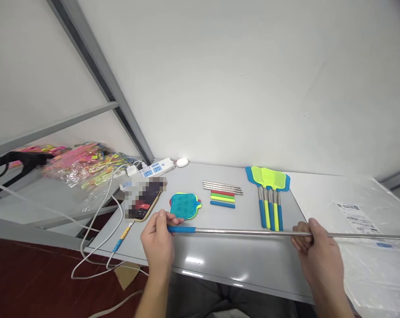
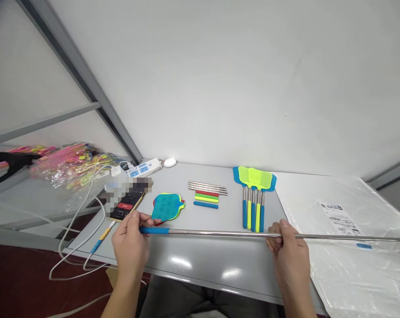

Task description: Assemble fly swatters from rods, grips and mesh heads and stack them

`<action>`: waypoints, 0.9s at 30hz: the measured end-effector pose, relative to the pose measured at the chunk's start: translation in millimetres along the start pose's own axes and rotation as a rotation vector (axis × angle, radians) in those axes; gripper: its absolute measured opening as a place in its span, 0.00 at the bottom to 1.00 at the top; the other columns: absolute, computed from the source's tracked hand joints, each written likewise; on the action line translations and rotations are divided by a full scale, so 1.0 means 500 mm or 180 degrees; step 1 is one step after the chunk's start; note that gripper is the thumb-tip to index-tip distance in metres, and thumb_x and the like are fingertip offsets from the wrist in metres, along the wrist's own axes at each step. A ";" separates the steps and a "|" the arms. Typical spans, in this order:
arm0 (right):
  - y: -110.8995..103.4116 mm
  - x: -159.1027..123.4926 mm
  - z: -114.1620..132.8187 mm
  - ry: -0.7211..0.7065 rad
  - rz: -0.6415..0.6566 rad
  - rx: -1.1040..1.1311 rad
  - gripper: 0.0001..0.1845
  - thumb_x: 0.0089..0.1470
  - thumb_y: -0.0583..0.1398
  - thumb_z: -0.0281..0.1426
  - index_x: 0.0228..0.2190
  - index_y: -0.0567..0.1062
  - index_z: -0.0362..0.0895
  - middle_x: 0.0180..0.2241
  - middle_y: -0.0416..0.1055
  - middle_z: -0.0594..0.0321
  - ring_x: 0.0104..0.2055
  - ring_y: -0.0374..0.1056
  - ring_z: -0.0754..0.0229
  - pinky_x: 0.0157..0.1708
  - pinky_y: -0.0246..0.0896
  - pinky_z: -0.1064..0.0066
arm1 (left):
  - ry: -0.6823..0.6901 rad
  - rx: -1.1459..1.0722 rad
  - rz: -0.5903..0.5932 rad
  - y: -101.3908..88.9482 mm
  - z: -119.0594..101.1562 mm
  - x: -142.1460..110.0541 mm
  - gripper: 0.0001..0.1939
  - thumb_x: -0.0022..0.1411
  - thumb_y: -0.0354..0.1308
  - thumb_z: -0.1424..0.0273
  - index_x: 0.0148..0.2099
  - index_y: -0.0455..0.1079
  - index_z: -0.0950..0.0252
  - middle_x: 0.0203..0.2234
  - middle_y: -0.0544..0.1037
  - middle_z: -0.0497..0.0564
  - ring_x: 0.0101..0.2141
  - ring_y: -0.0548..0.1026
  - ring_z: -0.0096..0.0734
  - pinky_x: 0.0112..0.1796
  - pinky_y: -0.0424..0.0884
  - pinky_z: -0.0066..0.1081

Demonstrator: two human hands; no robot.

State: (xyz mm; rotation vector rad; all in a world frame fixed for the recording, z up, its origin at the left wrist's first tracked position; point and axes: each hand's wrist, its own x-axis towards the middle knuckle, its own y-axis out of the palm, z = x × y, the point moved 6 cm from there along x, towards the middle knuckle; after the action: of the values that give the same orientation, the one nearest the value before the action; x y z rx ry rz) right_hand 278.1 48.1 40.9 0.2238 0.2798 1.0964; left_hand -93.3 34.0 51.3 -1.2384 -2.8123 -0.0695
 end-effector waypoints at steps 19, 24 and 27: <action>0.148 -0.046 -0.035 -0.0151 0.0661 -0.1355 0.26 0.59 0.56 0.46 0.18 0.55 0.46 0.18 0.48 0.70 0.23 0.46 0.65 0.23 0.42 0.70 | 0.0625 0.0833 0.1714 0.147 -0.050 -0.096 0.17 0.67 0.49 0.60 0.30 0.69 0.63 0.25 0.75 0.48 0.29 0.73 0.29 0.32 0.67 0.27; 0.126 -0.017 -0.030 -0.0107 0.0991 -0.1477 0.26 0.56 0.59 0.48 0.17 0.60 0.45 0.17 0.51 0.69 0.23 0.47 0.65 0.25 0.42 0.69 | 0.1011 0.1497 0.2289 0.135 -0.038 -0.077 0.16 0.65 0.54 0.60 0.29 0.71 0.63 0.24 0.75 0.45 0.28 0.71 0.27 0.32 0.65 0.26; 0.095 0.001 -0.018 -0.0078 0.0735 -0.1090 0.25 0.56 0.59 0.49 0.19 0.61 0.45 0.17 0.50 0.71 0.22 0.45 0.65 0.23 0.40 0.69 | 0.1096 0.1562 0.2040 0.108 -0.030 -0.050 0.17 0.65 0.55 0.60 0.27 0.71 0.63 0.21 0.73 0.44 0.25 0.69 0.25 0.30 0.64 0.24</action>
State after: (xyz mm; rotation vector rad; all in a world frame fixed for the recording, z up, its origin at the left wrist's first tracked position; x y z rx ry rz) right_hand 235.5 70.0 47.3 -0.0378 0.0410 1.3495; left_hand -36.0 50.9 65.1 -1.7014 -1.8783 0.3748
